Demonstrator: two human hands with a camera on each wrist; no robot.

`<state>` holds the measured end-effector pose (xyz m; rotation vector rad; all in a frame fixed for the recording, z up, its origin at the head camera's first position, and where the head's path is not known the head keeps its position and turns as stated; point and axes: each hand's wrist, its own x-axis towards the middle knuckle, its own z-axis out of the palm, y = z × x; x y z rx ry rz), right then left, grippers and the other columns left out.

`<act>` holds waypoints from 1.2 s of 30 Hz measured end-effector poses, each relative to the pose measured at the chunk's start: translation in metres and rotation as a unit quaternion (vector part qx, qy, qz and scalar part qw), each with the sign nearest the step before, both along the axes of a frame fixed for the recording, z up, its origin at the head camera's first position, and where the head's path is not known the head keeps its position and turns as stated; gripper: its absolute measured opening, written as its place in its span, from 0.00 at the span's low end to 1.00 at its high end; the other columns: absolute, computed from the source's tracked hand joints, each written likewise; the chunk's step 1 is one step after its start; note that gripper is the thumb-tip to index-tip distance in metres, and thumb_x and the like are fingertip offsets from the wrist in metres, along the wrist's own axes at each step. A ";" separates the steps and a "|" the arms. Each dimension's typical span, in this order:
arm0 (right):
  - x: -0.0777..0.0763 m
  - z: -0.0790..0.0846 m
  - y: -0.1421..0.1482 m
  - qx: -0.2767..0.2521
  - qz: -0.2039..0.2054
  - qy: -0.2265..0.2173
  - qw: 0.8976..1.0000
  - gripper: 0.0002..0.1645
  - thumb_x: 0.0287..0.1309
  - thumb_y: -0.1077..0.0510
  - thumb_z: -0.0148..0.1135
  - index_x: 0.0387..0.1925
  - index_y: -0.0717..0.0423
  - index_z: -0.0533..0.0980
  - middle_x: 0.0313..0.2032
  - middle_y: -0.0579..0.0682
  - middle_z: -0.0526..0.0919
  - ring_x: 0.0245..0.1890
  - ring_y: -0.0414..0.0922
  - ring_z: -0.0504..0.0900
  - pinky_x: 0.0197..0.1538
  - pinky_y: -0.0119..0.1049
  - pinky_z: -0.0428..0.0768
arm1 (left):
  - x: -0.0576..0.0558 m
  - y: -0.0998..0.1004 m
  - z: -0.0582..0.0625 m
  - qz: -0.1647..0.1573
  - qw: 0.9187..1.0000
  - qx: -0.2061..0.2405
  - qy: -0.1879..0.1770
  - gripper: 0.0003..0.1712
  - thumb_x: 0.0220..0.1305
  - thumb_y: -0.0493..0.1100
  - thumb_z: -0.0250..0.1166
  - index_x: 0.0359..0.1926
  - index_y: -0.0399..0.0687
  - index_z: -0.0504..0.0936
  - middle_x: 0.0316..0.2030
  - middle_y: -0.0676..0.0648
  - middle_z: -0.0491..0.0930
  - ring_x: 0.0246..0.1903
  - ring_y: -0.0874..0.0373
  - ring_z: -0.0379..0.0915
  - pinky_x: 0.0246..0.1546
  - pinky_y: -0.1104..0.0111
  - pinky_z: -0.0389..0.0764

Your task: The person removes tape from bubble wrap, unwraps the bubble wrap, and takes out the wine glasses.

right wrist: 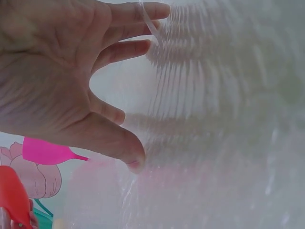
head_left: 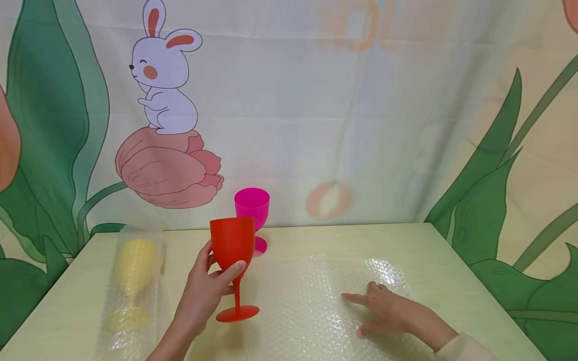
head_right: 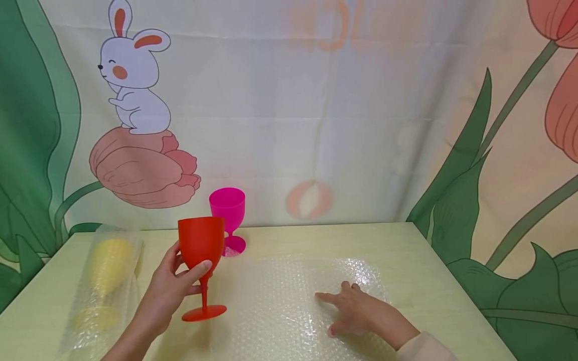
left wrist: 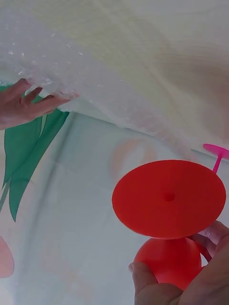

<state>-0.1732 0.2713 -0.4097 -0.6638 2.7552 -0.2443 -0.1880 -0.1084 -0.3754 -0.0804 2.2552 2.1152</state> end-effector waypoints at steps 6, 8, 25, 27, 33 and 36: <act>-0.003 0.000 0.002 0.000 0.014 0.006 1.000 0.46 0.53 0.43 0.77 0.72 0.47 0.72 0.42 0.57 0.72 0.39 0.50 0.69 0.45 0.51 0.78 | -0.003 -0.003 0.004 0.019 1.000 0.007 0.010 0.54 0.69 0.47 0.71 0.83 0.57 0.44 0.71 0.40 0.63 0.60 0.37 0.76 0.47 0.54 0.86; -0.003 0.000 0.003 -0.001 0.017 0.007 1.000 0.46 0.53 0.43 0.77 0.72 0.47 0.72 0.42 0.57 0.72 0.39 0.50 0.69 0.45 0.50 0.77 | -0.004 -0.003 0.004 0.025 1.000 0.008 0.014 0.54 0.69 0.47 0.70 0.83 0.57 0.44 0.71 0.40 0.63 0.60 0.38 0.76 0.46 0.54 0.86; -0.009 0.002 0.003 0.012 0.017 0.007 1.000 0.46 0.53 0.42 0.77 0.72 0.47 0.72 0.42 0.59 0.74 0.40 0.52 0.71 0.47 0.52 0.78 | -0.011 -0.003 0.002 0.091 0.994 -0.001 0.057 0.56 0.67 0.47 0.72 0.83 0.62 0.43 0.71 0.44 0.63 0.62 0.41 0.72 0.49 0.54 0.84; -0.010 0.002 0.004 0.012 0.014 0.004 1.000 0.46 0.53 0.42 0.77 0.72 0.46 0.72 0.43 0.59 0.74 0.41 0.52 0.71 0.48 0.53 0.78 | -0.013 -0.002 0.001 0.101 0.993 -0.008 0.063 0.57 0.66 0.47 0.73 0.82 0.61 0.43 0.71 0.44 0.63 0.63 0.41 0.72 0.50 0.53 0.83; -0.011 0.003 0.005 0.010 0.007 0.001 1.000 0.46 0.53 0.42 0.77 0.72 0.45 0.72 0.44 0.61 0.74 0.43 0.54 0.72 0.48 0.55 0.79 | -0.019 -0.003 -0.003 0.122 0.990 -0.018 0.073 0.57 0.67 0.46 0.72 0.83 0.59 0.41 0.72 0.44 0.62 0.62 0.42 0.73 0.54 0.51 0.81; -0.012 0.003 0.005 0.008 0.008 0.000 1.000 0.46 0.53 0.43 0.77 0.72 0.45 0.72 0.45 0.61 0.74 0.44 0.54 0.72 0.49 0.56 0.79 | -0.023 -0.003 -0.007 0.136 0.987 -0.023 0.079 0.58 0.66 0.46 0.72 0.83 0.59 0.41 0.72 0.44 0.62 0.62 0.42 0.73 0.55 0.49 0.81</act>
